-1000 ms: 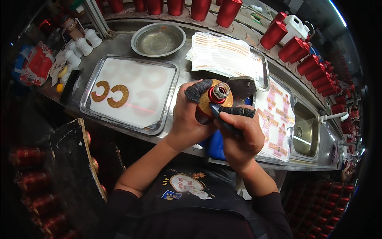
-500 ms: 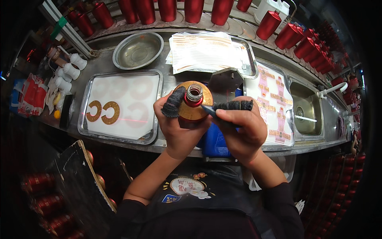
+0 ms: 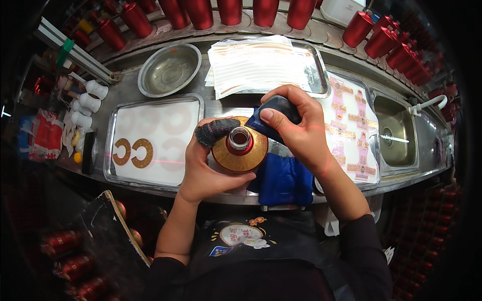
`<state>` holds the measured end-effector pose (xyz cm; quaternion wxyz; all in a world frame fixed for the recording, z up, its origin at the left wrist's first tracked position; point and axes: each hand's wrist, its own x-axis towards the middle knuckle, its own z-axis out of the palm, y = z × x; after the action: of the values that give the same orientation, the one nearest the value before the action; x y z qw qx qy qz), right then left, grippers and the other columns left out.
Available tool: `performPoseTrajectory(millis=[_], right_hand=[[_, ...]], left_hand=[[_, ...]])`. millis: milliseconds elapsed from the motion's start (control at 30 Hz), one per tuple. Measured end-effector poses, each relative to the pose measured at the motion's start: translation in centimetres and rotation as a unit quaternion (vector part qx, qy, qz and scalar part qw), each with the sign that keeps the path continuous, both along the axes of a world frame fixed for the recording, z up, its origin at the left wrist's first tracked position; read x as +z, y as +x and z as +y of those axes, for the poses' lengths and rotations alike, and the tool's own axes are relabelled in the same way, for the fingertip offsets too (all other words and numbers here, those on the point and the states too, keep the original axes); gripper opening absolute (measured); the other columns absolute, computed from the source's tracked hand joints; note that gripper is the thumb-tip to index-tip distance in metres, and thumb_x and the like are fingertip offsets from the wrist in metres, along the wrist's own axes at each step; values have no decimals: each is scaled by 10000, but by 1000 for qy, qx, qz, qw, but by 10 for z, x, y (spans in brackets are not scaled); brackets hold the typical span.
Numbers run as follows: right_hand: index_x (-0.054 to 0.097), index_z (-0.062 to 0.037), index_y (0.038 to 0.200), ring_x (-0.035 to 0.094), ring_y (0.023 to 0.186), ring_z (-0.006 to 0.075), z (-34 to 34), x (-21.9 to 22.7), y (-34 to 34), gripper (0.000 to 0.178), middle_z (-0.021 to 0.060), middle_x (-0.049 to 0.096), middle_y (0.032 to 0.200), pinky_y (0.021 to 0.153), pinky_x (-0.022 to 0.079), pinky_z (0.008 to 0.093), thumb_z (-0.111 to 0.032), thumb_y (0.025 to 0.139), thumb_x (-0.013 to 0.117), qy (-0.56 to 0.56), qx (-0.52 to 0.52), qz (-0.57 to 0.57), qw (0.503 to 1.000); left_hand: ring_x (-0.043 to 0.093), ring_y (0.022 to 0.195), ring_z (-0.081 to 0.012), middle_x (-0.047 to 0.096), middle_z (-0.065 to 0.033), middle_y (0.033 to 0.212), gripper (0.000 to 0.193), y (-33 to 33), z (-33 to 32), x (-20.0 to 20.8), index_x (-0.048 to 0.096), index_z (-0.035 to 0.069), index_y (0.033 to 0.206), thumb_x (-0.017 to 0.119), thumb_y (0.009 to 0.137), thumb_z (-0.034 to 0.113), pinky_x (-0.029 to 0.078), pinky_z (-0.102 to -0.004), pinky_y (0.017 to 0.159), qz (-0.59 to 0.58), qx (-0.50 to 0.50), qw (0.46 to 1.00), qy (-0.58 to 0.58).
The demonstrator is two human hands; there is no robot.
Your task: The person applies gold circular labels to the necks of red cylindrical bottles and then affixes rectangular paper labels to the bottle bodies. The person wipes the bottles with a blue cloth and places the finished bottles on a nearby table.
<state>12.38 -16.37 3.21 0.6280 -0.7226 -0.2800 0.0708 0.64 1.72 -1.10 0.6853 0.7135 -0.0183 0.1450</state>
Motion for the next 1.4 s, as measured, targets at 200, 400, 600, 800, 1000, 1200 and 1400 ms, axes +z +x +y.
performPoseTrajectory(millis=[200, 400, 600, 800, 1000, 1200, 1400], right_hand=[[681, -9, 1003, 615, 836, 85, 7, -1, 12, 193, 22, 660, 880, 777, 511, 249, -102, 857, 766, -18, 27, 16, 999], [685, 3, 988, 621, 794, 102, 27, 9, 21, 193, 41, 670, 833, 732, 519, 269, -83, 834, 762, -86, 25, -47, 995], [692, -5, 1012, 672, 870, 126, -12, 27, -31, 190, 70, 700, 906, 781, 525, 266, -40, 841, 767, 29, -21, 6, 999], [679, 8, 1013, 651, 845, 124, -14, -3, -16, 191, 71, 686, 898, 784, 524, 265, -78, 861, 756, -3, -11, -45, 999], [682, 1, 1017, 598, 843, 73, 6, 7, 27, 204, 5, 656, 895, 776, 488, 233, -99, 868, 780, -35, 117, 8, 993], [696, -9, 1013, 606, 853, 67, 26, 33, 28, 207, 15, 663, 879, 760, 487, 225, -71, 831, 772, -77, 96, 35, 992], [698, 12, 999, 616, 871, 81, 34, 43, 39, 247, 20, 683, 911, 814, 485, 228, -131, 832, 811, -104, 229, 52, 966]], left_hand=[[602, 1220, -170, 639, -55, 1296, 920, 5, 20, 7, 577, 60, 1343, 986, 519, 47, 467, -355, 1080, 58, -100, 991, -71], [583, 1276, -183, 631, -41, 1356, 1021, 19, 50, 10, 545, 67, 1421, 916, 481, -73, 446, -376, 1114, 151, -206, 959, -119], [464, 1391, -237, 509, -103, 1444, 1107, -13, 8, -3, 445, 91, 1460, 1032, 529, 206, 360, -391, 1175, -39, -28, 996, -82], [605, 1182, -251, 596, -102, 1250, 834, -11, -12, -11, 574, 73, 1289, 994, 580, 204, 478, -379, 1042, -11, 102, 991, 85], [586, 1266, -213, 621, -97, 1343, 882, -6, 10, 0, 565, 60, 1366, 975, 588, 131, 449, -359, 1091, 8, -46, 999, 16], [530, 1335, -225, 557, -106, 1423, 1057, 5, 21, 7, 391, 53, 1482, 968, 601, 138, 380, -381, 1162, 64, -201, 977, -46], [489, 1351, -264, 518, -127, 1378, 1083, -11, -2, -8, 332, 48, 1452, 989, 606, 208, 344, -412, 1172, 25, -69, 997, -39]])
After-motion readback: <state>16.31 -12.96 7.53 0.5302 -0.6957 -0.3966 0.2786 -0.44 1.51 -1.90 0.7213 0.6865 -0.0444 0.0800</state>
